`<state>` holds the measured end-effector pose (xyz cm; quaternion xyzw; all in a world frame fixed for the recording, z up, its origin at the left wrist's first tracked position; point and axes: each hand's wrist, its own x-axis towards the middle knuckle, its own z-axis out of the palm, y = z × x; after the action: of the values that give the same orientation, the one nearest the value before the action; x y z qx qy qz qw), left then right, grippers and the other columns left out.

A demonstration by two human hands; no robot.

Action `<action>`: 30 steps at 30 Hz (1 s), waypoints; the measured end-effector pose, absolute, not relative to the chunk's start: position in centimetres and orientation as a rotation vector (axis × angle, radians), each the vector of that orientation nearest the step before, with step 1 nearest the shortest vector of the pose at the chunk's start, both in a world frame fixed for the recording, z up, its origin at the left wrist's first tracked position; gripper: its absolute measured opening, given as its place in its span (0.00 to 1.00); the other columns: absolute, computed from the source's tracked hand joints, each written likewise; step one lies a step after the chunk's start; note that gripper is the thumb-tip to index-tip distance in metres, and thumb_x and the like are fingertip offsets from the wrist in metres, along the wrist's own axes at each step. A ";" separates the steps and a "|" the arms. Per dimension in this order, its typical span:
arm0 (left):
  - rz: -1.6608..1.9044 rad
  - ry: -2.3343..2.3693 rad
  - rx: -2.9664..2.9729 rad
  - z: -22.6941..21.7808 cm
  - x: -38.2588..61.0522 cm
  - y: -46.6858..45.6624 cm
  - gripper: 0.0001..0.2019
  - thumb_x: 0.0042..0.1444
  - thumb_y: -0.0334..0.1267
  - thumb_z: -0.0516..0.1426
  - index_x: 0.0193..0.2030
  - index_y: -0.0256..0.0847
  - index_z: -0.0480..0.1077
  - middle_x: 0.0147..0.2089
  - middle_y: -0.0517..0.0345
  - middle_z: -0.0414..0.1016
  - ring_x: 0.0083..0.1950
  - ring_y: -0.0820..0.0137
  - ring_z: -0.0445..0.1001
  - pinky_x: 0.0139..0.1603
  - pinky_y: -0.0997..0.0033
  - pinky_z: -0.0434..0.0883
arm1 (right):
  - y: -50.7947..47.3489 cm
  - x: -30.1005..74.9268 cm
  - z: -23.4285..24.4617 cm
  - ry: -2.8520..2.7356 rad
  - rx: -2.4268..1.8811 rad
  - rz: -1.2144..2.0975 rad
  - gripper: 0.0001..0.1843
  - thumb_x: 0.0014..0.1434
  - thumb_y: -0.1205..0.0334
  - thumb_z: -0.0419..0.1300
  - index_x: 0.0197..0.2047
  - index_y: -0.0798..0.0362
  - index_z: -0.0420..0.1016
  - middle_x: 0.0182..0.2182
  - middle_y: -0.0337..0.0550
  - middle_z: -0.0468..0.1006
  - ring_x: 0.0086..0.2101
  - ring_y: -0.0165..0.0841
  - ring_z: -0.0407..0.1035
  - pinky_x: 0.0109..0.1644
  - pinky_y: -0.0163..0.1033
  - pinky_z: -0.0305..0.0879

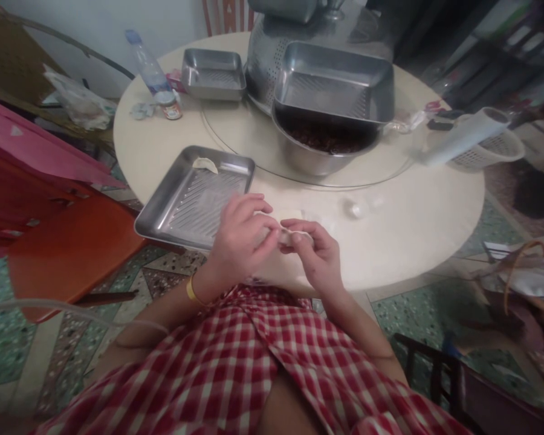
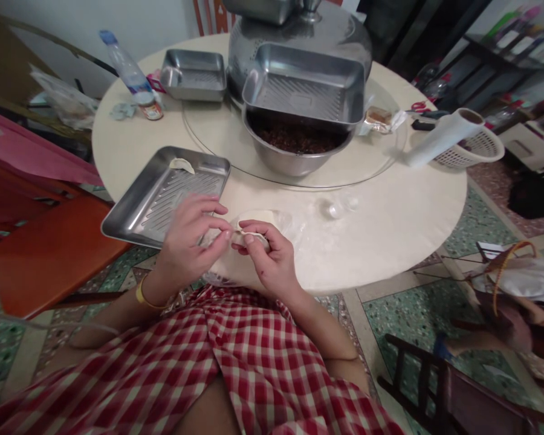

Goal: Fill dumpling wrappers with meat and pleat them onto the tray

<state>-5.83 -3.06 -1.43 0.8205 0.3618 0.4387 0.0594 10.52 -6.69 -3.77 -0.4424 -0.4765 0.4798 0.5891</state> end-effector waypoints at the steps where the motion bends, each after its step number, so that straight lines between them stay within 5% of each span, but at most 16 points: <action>1: 1.347 1.094 2.436 -1.4 -6.1 -2.9 0.04 0.60 0.31 0.57 0.36 0.42 0.72 0.44 0.53 0.75 0.56 0.60 0.72 0.62 0.49 0.67 | -6.6 10.6 -3.8 -1.080 -1.039 1.145 0.12 0.59 0.50 0.65 0.37 0.50 0.76 0.43 0.41 0.81 0.32 0.27 0.78 0.36 0.35 0.80; 8: 0.998 1.048 2.424 -4.4 -7.7 -5.0 0.13 0.65 0.28 0.50 0.50 0.36 0.73 0.36 0.57 0.75 0.35 0.72 0.73 0.36 0.73 0.70 | -6.7 12.4 -4.5 -0.972 -1.043 1.104 0.10 0.59 0.51 0.66 0.38 0.49 0.77 0.43 0.39 0.82 0.30 0.28 0.79 0.34 0.35 0.80; 16: 0.243 1.024 2.986 -10.2 -8.5 -7.1 0.14 0.68 0.33 0.49 0.57 0.35 0.68 0.37 0.51 0.75 0.38 0.64 0.74 0.37 0.67 0.72 | -7.3 12.7 -4.8 -0.951 -1.054 1.130 0.11 0.59 0.51 0.65 0.39 0.48 0.76 0.45 0.41 0.82 0.31 0.28 0.79 0.36 0.36 0.81; 24: 0.423 0.942 2.816 -8.0 -10.8 -7.0 0.08 0.67 0.33 0.50 0.46 0.38 0.69 0.39 0.54 0.77 0.39 0.67 0.76 0.39 0.68 0.73 | -6.9 12.5 -4.6 -0.868 -0.994 1.279 0.13 0.58 0.50 0.66 0.38 0.50 0.75 0.44 0.40 0.83 0.30 0.26 0.79 0.34 0.33 0.80; 30: 1.132 0.970 2.537 -2.1 -8.9 -6.2 0.06 0.62 0.31 0.57 0.45 0.41 0.71 0.40 0.55 0.76 0.41 0.70 0.76 0.42 0.70 0.73 | -7.6 11.8 -4.5 -1.055 -0.966 1.180 0.12 0.56 0.51 0.68 0.38 0.49 0.74 0.45 0.40 0.82 0.30 0.27 0.78 0.35 0.36 0.80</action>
<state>-8.93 -6.15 -2.10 0.8579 0.3280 0.3828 0.0994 11.76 -7.59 -4.54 -0.4166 -0.4552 0.5091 0.6001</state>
